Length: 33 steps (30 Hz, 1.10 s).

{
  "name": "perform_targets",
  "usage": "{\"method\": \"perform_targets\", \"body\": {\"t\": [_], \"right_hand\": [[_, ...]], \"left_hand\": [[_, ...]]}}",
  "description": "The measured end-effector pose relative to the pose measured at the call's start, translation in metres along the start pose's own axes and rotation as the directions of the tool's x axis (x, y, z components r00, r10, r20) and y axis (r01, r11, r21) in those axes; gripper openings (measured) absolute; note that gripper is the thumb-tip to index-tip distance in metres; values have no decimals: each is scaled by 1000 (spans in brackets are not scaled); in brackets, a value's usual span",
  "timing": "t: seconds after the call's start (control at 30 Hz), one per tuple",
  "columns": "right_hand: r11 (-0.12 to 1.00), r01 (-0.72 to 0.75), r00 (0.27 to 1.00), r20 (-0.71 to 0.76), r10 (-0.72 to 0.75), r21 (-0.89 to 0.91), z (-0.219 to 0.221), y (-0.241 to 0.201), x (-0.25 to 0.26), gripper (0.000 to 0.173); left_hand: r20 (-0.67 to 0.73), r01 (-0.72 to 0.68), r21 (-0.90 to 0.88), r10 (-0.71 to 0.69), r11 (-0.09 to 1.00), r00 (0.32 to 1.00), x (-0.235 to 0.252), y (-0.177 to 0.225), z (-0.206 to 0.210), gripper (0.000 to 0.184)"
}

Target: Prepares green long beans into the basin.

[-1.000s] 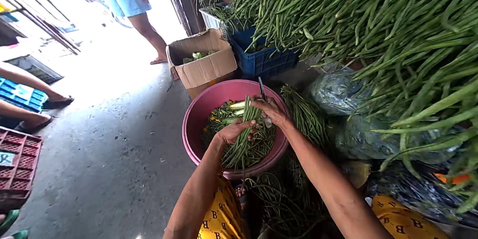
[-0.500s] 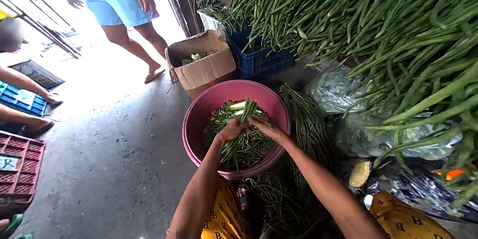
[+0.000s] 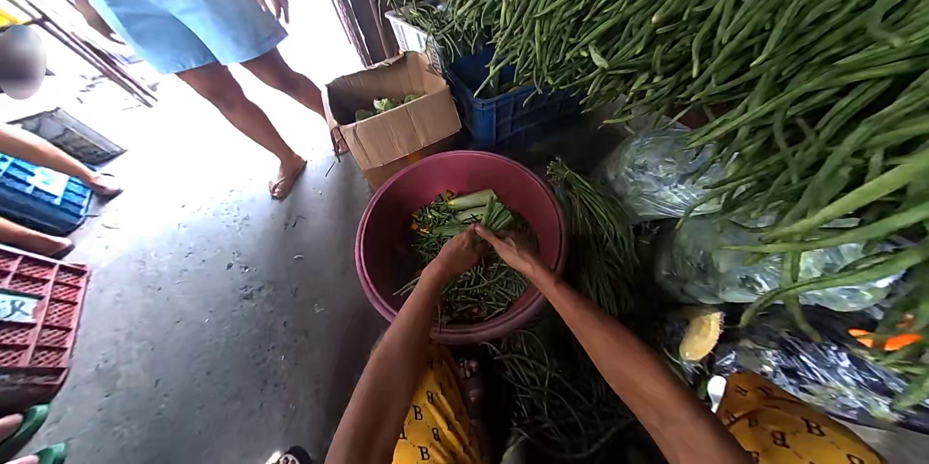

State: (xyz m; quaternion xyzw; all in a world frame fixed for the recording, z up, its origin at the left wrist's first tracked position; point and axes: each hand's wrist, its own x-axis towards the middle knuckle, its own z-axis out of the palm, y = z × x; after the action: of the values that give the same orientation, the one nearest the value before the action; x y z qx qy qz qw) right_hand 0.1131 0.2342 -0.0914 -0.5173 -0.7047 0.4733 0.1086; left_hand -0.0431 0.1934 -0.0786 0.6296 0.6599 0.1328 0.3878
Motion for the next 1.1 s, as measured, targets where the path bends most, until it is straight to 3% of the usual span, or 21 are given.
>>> {"method": "perform_targets", "body": {"t": [0.23,0.33,0.4,0.47,0.53,0.6,0.7,0.8,0.93,1.1], "right_hand": [[995,-101,995,-7,101,7,9,-7,-2,78],[982,-140,990,33,136,130,10,-8,-3,66],[884,-244,968,152,199,398,9,-11,-2,56],[788,-306,951,213,225,534,-2,-12,2,56],[843,-196,980,133,148,501,-8,-11,6,56],[919,5,997,72,-36,395,-12,-11,5,51],[935,221,971,30,-238,278,-18,-18,7,56],[924,252,958,59,-279,289,-25,-22,11,45],[903,251,955,60,-289,349,-28,-22,7,31],[871,180,968,76,-240,457,-22,-16,13,23]], "left_hand": [[10,151,279,-160,948,987,-3,11,-2,53],[-17,181,333,-187,925,982,-4,14,-1,53],[-29,174,252,-172,952,985,-3,10,-4,54],[-37,104,58,-102,993,994,-1,3,-8,57],[-48,8,-160,-16,987,999,-4,1,-10,55],[-57,-85,-351,69,932,996,-6,0,-8,48],[-81,-212,-535,200,818,976,-9,4,-6,37],[-70,-238,-625,250,744,966,-7,4,-6,43],[-35,-238,-622,277,746,960,-7,5,-3,62],[-23,-236,-648,291,724,956,-7,8,-1,55]]}}
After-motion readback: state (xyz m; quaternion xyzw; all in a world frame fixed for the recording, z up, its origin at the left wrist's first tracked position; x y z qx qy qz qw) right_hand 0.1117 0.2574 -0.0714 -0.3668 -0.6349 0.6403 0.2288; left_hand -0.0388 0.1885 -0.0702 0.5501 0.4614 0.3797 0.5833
